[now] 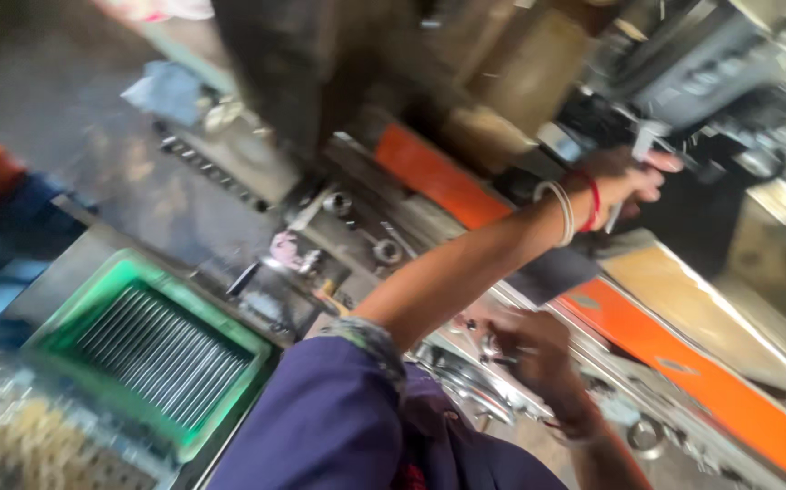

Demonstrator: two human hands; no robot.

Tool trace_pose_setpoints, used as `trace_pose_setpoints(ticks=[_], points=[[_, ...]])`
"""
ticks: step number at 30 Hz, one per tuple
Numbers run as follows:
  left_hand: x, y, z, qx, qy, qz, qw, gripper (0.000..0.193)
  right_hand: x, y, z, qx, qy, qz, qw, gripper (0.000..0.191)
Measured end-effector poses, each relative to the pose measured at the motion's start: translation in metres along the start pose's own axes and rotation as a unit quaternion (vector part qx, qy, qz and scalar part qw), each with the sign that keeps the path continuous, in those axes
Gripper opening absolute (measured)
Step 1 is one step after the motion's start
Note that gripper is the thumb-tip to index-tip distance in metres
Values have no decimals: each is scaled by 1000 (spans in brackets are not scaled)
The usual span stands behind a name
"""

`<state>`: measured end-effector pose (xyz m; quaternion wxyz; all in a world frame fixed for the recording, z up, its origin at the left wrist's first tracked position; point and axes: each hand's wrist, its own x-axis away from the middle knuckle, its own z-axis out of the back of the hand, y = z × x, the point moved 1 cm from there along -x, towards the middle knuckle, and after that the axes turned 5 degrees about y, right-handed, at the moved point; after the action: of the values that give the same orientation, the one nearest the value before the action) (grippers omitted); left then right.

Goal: The person operates a metal forming machine by inserting small metal rods into a die, pulling a lever to activate the machine, and then removing the formed parts. The finished parts are placed into a green tray, and the process is repeated continuously.

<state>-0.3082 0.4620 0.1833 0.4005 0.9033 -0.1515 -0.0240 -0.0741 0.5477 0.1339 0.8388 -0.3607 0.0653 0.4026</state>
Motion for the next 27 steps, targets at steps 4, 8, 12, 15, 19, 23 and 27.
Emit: trace_pose_setpoints(ticks=[4,8,12,15,19,23,27], points=[[94,79,28,-139,20,-60,988,36,-82,-14,-132,-11,-183,-2,983,30],[207,146,88,-354,150,-255,887,48,-136,24,-213,-9,-116,-47,992,50],[310,163,175,-445,310,-269,796,64,-159,34,-289,9,-179,-168,969,72],[366,150,241,-443,383,-322,744,46,-144,26,-316,133,-269,-257,919,88],[418,107,328,-344,535,-257,728,23,-139,-2,-323,56,-215,-156,962,51],[452,63,380,-306,620,-187,697,40,-145,-60,-346,-304,-123,-189,926,29],[477,45,380,-293,622,-172,706,43,-149,-118,-376,-438,-100,-236,862,33]])
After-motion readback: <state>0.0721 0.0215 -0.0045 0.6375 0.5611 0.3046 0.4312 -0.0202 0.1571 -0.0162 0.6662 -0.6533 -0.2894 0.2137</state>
